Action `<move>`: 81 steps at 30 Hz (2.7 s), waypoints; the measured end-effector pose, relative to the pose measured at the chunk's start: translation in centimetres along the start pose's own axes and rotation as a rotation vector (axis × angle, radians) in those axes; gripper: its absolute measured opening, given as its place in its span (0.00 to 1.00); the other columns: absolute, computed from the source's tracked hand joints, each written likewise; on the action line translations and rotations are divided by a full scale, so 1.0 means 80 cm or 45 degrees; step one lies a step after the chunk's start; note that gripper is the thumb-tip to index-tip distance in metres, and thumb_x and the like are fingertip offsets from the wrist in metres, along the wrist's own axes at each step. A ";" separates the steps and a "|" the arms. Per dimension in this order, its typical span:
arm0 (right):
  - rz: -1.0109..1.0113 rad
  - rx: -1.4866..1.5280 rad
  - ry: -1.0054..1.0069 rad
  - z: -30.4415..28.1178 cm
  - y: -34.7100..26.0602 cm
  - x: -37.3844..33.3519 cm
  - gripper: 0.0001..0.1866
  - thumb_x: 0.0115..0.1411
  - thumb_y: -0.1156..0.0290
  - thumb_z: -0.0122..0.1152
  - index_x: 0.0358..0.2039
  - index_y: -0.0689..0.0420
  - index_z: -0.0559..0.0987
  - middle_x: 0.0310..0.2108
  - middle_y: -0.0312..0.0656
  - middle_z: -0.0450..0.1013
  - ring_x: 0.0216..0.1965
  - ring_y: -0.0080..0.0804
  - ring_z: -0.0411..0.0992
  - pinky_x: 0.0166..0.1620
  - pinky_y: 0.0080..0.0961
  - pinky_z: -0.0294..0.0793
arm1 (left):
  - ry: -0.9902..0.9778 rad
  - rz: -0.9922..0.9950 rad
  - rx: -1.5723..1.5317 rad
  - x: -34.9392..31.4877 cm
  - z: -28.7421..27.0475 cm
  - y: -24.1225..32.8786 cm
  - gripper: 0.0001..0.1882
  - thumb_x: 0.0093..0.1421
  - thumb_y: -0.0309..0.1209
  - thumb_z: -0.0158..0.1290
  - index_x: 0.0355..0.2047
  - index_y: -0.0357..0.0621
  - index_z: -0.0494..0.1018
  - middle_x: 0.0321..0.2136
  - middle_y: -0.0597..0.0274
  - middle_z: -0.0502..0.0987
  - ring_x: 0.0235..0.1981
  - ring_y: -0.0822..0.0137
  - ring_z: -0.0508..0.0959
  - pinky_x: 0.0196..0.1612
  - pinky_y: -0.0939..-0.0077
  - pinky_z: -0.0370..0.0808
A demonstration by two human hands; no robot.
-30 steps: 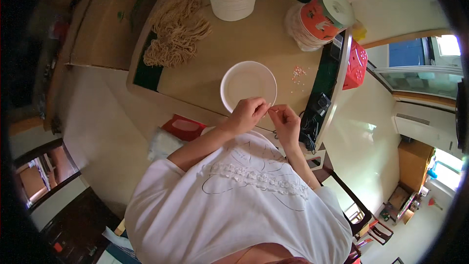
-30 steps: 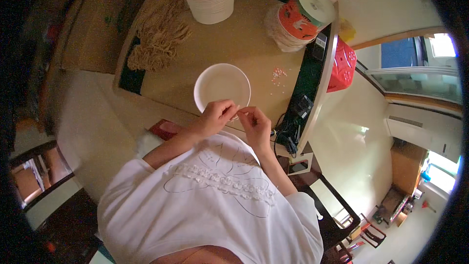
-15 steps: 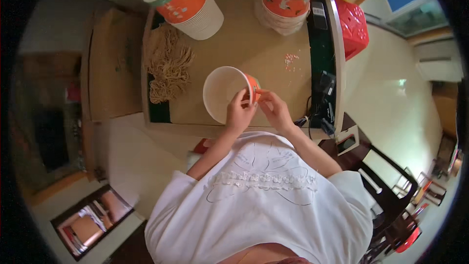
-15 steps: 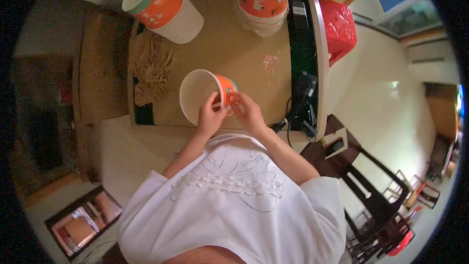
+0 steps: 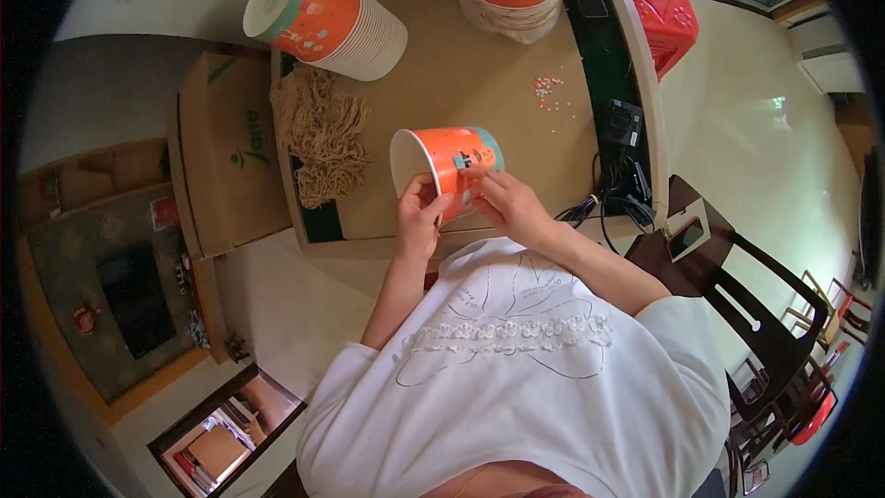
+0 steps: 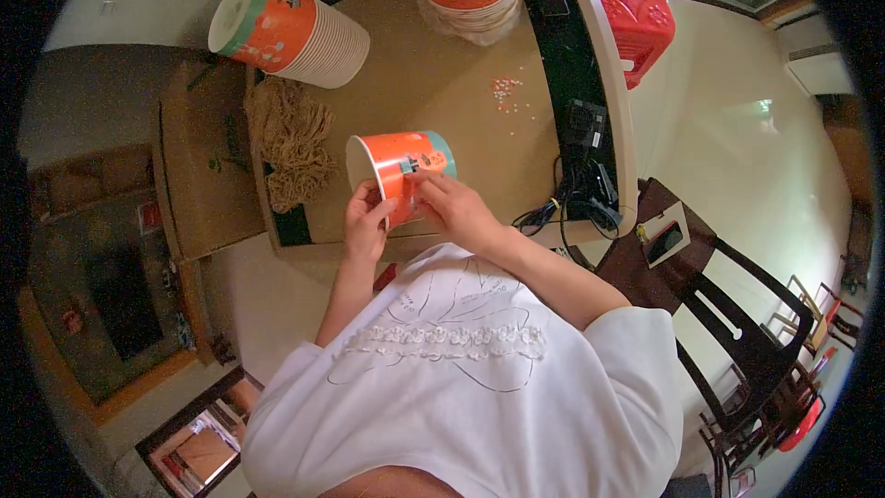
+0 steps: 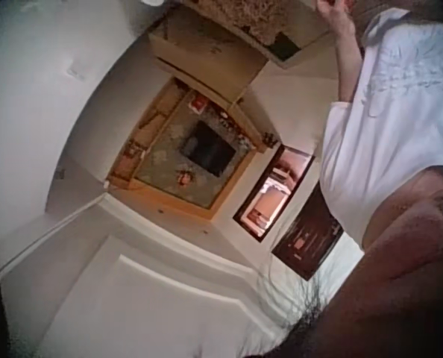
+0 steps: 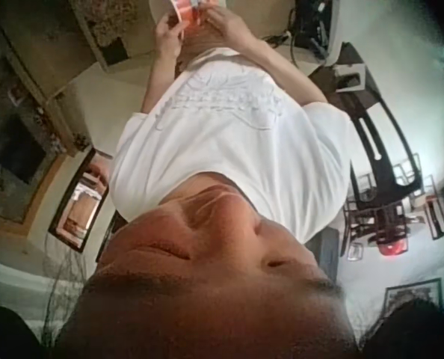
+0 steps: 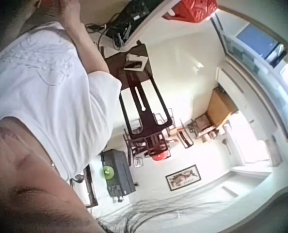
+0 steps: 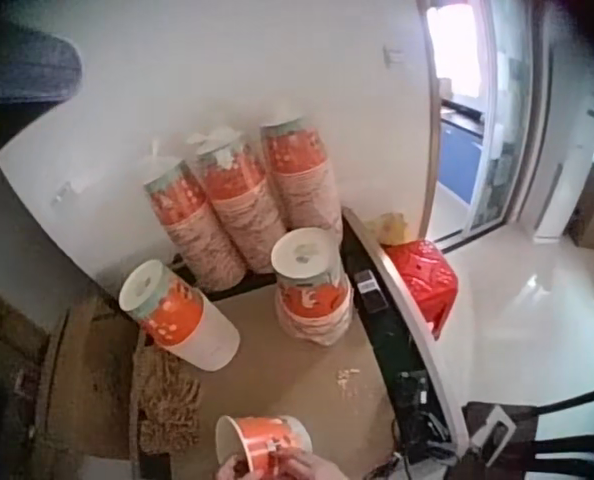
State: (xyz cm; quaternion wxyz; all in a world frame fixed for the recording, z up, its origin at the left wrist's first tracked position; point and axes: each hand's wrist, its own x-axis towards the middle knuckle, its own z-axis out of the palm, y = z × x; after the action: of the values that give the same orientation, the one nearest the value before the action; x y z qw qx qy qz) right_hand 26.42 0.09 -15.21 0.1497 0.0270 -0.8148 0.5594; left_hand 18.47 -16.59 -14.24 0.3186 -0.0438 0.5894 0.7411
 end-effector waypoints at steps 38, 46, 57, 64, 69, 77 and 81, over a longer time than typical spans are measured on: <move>-0.207 -0.207 -0.096 0.003 -0.007 -0.011 0.09 0.51 0.74 0.59 0.33 0.57 0.72 0.45 0.42 0.69 0.48 0.43 0.66 0.48 0.36 0.67 | -0.057 0.246 0.166 -0.004 0.004 0.008 0.31 0.52 0.17 0.47 0.59 0.36 0.59 0.48 0.62 0.70 0.46 0.72 0.71 0.52 0.76 0.67; -0.242 -0.194 -0.092 0.004 -0.013 -0.006 0.08 0.50 0.77 0.60 0.31 0.56 0.72 0.43 0.42 0.70 0.45 0.43 0.67 0.46 0.35 0.67 | -0.061 0.243 0.223 -0.012 -0.006 0.009 0.32 0.51 0.15 0.47 0.59 0.38 0.60 0.48 0.62 0.70 0.46 0.71 0.71 0.52 0.74 0.67; -0.110 -0.094 -0.208 0.000 -0.012 0.000 0.07 0.50 0.77 0.58 0.30 0.57 0.71 0.42 0.43 0.69 0.46 0.47 0.65 0.48 0.37 0.66 | -0.124 0.229 0.273 -0.009 -0.015 0.019 0.22 0.55 0.17 0.48 0.52 0.33 0.66 0.46 0.60 0.73 0.45 0.70 0.73 0.50 0.76 0.70; -0.165 -0.003 -0.035 -0.013 -0.009 0.021 0.09 0.50 0.80 0.58 0.32 0.59 0.70 0.48 0.46 0.69 0.48 0.46 0.67 0.50 0.37 0.66 | -0.041 0.000 -0.060 0.003 -0.001 0.031 0.16 0.56 0.20 0.49 0.46 0.34 0.69 0.39 0.61 0.76 0.38 0.72 0.76 0.43 0.79 0.73; -0.180 -0.053 0.100 -0.018 -0.011 0.029 0.09 0.50 0.79 0.59 0.31 0.59 0.70 0.49 0.45 0.68 0.51 0.45 0.66 0.50 0.37 0.65 | -0.220 0.235 0.190 -0.012 0.008 0.036 0.26 0.53 0.19 0.48 0.54 0.39 0.61 0.48 0.61 0.70 0.49 0.71 0.70 0.52 0.75 0.67; -0.225 -0.186 -0.065 -0.006 -0.020 0.012 0.12 0.49 0.76 0.59 0.35 0.59 0.71 0.49 0.44 0.69 0.52 0.45 0.65 0.52 0.40 0.64 | -0.104 0.212 0.152 -0.002 0.018 0.041 0.21 0.57 0.21 0.48 0.52 0.38 0.64 0.46 0.63 0.71 0.46 0.73 0.70 0.52 0.77 0.66; -0.259 -0.170 -0.083 -0.005 -0.025 0.014 0.12 0.49 0.77 0.59 0.35 0.59 0.71 0.49 0.44 0.69 0.52 0.45 0.65 0.52 0.40 0.65 | 0.015 0.275 0.185 0.005 0.025 0.042 0.15 0.56 0.20 0.50 0.46 0.38 0.68 0.38 0.67 0.74 0.39 0.78 0.72 0.44 0.82 0.69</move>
State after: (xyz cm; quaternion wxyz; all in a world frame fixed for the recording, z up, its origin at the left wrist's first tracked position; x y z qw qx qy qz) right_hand 25.86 -0.15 -12.93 0.1804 0.1175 -0.8478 0.4846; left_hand 17.03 -14.98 -10.99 0.2358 0.0386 0.6447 0.7262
